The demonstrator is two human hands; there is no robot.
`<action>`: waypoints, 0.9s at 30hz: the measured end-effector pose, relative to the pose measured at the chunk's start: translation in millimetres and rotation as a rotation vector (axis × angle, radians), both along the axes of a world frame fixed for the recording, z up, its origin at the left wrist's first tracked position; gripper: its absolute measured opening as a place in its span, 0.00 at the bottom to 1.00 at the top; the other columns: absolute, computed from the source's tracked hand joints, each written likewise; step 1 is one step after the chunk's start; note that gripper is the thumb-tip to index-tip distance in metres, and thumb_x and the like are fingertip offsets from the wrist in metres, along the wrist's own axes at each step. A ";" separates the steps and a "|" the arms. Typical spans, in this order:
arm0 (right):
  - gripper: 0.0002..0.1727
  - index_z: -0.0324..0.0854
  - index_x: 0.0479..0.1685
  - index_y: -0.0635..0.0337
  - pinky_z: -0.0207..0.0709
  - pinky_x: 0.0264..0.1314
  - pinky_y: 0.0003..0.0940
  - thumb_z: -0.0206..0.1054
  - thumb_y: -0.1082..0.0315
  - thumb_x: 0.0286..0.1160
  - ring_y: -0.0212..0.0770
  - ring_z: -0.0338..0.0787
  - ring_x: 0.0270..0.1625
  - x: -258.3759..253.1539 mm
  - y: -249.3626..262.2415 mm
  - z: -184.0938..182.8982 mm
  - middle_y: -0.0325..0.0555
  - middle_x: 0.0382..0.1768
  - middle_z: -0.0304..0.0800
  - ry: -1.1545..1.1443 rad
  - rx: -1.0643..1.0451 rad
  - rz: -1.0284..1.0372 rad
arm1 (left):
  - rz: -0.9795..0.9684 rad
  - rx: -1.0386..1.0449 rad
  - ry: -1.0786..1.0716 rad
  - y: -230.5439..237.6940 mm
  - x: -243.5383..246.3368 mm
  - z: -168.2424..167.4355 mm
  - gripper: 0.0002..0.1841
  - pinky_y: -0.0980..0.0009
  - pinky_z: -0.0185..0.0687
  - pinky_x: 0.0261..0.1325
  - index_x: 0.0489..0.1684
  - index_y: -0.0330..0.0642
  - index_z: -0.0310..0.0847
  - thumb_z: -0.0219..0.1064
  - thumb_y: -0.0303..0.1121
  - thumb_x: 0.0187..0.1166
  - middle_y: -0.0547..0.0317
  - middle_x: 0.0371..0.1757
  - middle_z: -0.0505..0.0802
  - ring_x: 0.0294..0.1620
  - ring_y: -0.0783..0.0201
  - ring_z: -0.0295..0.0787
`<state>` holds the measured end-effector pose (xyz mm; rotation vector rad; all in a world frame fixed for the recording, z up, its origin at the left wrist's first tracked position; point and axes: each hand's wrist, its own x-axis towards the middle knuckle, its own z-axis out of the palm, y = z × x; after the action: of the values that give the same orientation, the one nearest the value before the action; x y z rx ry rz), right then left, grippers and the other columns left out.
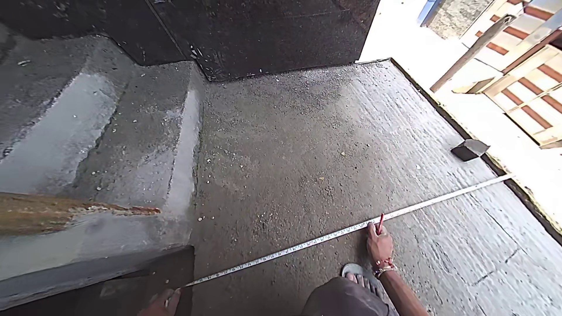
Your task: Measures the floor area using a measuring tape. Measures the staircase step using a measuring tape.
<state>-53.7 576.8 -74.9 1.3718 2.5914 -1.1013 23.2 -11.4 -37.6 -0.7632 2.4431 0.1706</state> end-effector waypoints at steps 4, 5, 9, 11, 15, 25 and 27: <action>0.21 0.83 0.43 0.71 0.74 0.48 0.64 0.61 0.56 0.90 0.64 0.88 0.42 -0.2 -3.5 1.8 0.66 0.34 0.87 -0.017 0.007 -0.006 | -0.022 -0.023 0.035 -8.0 5.8 -10.8 0.22 0.32 0.76 0.70 0.63 0.39 0.89 0.58 0.47 0.90 0.32 0.66 0.90 0.69 0.31 0.85; 0.21 0.83 0.45 0.72 0.75 0.49 0.65 0.61 0.57 0.90 0.64 0.88 0.43 -0.2 -2.9 1.7 0.67 0.35 0.87 -0.017 0.005 -0.007 | -0.023 -0.021 0.037 -7.1 6.0 -10.2 0.22 0.31 0.76 0.70 0.63 0.39 0.89 0.58 0.47 0.90 0.33 0.66 0.90 0.69 0.32 0.86; 0.21 0.83 0.45 0.72 0.74 0.51 0.65 0.61 0.57 0.90 0.65 0.88 0.45 -0.5 -3.0 1.2 0.68 0.36 0.87 -0.016 0.005 -0.006 | -0.019 -0.018 0.028 -6.3 4.5 -5.1 0.22 0.32 0.76 0.70 0.62 0.39 0.89 0.59 0.47 0.90 0.35 0.66 0.90 0.69 0.32 0.86; 0.21 0.84 0.46 0.72 0.75 0.52 0.66 0.60 0.57 0.90 0.66 0.88 0.46 -0.3 -3.8 2.3 0.68 0.37 0.88 -0.020 0.003 -0.009 | -0.023 -0.017 0.026 -7.1 4.5 -7.0 0.22 0.32 0.77 0.69 0.62 0.39 0.89 0.59 0.47 0.90 0.34 0.65 0.90 0.69 0.32 0.86; 0.22 0.84 0.46 0.73 0.74 0.52 0.66 0.60 0.56 0.90 0.67 0.88 0.47 0.1 -2.2 1.2 0.70 0.38 0.88 -0.030 0.023 0.009 | -0.004 -0.018 0.028 -3.0 -1.1 -6.1 0.20 0.32 0.75 0.70 0.61 0.39 0.89 0.61 0.45 0.90 0.34 0.65 0.90 0.69 0.32 0.85; 0.24 0.84 0.47 0.74 0.74 0.54 0.68 0.60 0.55 0.90 0.70 0.89 0.49 0.9 -3.1 -4.0 0.73 0.40 0.89 -0.053 0.052 0.024 | 0.024 -0.011 -0.035 -7.7 -1.6 -6.1 0.21 0.35 0.74 0.74 0.65 0.43 0.88 0.59 0.47 0.90 0.39 0.70 0.89 0.73 0.36 0.84; 0.23 0.84 0.46 0.74 0.75 0.54 0.68 0.61 0.55 0.90 0.69 0.89 0.49 1.1 -3.1 -4.6 0.73 0.40 0.88 -0.047 0.045 0.013 | 0.001 0.001 -0.032 -10.6 -0.8 -6.3 0.20 0.35 0.75 0.73 0.64 0.42 0.88 0.60 0.46 0.90 0.39 0.70 0.89 0.73 0.36 0.84</action>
<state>-52.6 573.7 -79.4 1.3701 2.6037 -1.0024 22.4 -22.0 -43.8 -0.7612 2.4128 0.1587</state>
